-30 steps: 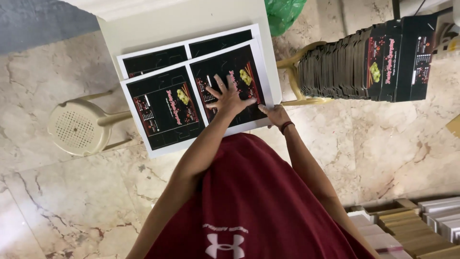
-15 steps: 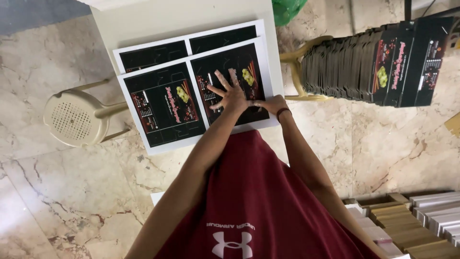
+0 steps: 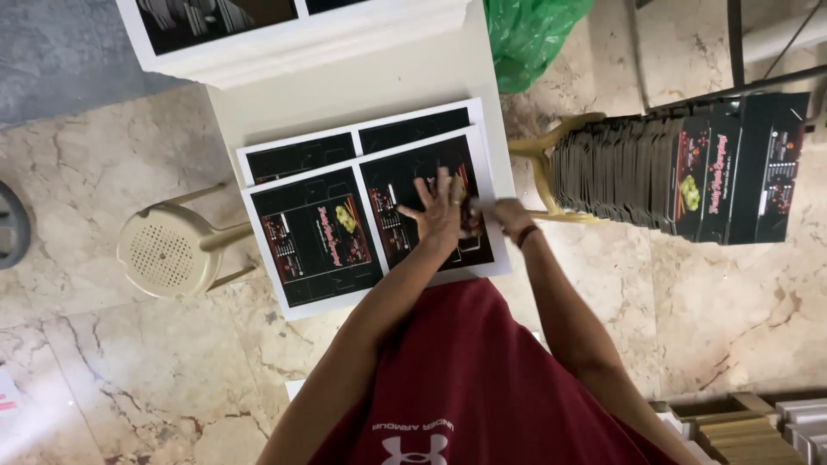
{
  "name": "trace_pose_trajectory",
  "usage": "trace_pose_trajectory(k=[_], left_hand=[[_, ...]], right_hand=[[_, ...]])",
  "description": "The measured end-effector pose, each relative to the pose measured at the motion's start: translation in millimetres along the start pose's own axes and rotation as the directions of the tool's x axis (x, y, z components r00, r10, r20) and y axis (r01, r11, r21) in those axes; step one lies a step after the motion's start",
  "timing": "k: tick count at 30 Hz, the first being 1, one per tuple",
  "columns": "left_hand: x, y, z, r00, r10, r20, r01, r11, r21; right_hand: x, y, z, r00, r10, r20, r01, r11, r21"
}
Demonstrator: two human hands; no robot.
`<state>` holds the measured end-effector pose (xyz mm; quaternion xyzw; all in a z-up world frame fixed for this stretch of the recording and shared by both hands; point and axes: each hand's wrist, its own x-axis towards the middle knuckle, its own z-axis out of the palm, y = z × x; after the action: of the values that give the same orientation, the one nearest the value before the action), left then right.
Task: Folding flat printed cardboard sheets into boxes and stacking them in a factory setting.
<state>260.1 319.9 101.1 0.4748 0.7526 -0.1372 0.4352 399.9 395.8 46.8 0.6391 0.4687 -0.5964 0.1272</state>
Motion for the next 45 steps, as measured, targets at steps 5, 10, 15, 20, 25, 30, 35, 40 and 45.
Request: trace_pose_trajectory(k=[5, 10, 15, 20, 25, 30, 35, 40, 45], left_hand=[[0.6, 4.7, 0.4, 0.999, 0.038, 0.019, -0.040, 0.994, 0.098], [20.3, -1.3, 25.9, 0.997, 0.071, -0.017, -0.068, 0.987, 0.147], [40.9, -0.3, 39.9, 1.000, -0.007, 0.030, 0.001, 0.985, 0.171], [30.0, 4.3, 15.9, 1.000, 0.000, 0.016, -0.003, 0.990, 0.144], [9.2, 5.0, 4.1, 1.000, 0.018, 0.019, -0.020, 0.992, 0.126], [24.3, -6.0, 27.0, 0.991, 0.123, -0.044, -0.116, 0.985, 0.130], [40.8, -25.7, 36.0, 0.977, 0.213, 0.007, -0.213, 0.976, 0.054], [31.5, -63.9, 16.8, 0.905, 0.424, 0.030, -0.425, 0.903, 0.060], [-34.5, -102.1, -22.6, 0.866, 0.473, 0.162, -0.494, 0.757, 0.427]], right_hand=[[57.6, -50.0, -11.8, 0.995, 0.007, 0.101, -0.008, 1.000, 0.001], [66.3, -44.3, 9.0, 0.983, -0.185, -0.007, 0.168, 0.907, -0.386], [6.2, -78.0, 37.6, 0.820, -0.562, 0.103, 0.415, 0.461, -0.784], [-42.2, -84.1, 55.3, 0.776, -0.613, 0.150, 0.499, 0.452, -0.739], [9.9, -68.2, 14.0, 0.926, -0.376, -0.001, 0.298, 0.734, -0.611], [49.2, -8.3, -26.5, 0.902, -0.322, -0.287, 0.344, 0.939, 0.026], [-8.6, 62.7, -10.0, 0.758, -0.285, -0.587, 0.461, 0.871, 0.172], [-37.9, 150.0, 45.5, 0.892, 0.071, -0.447, 0.261, 0.726, 0.636], [-35.3, 189.7, 169.0, 0.989, -0.002, 0.150, -0.114, 0.641, 0.759]])
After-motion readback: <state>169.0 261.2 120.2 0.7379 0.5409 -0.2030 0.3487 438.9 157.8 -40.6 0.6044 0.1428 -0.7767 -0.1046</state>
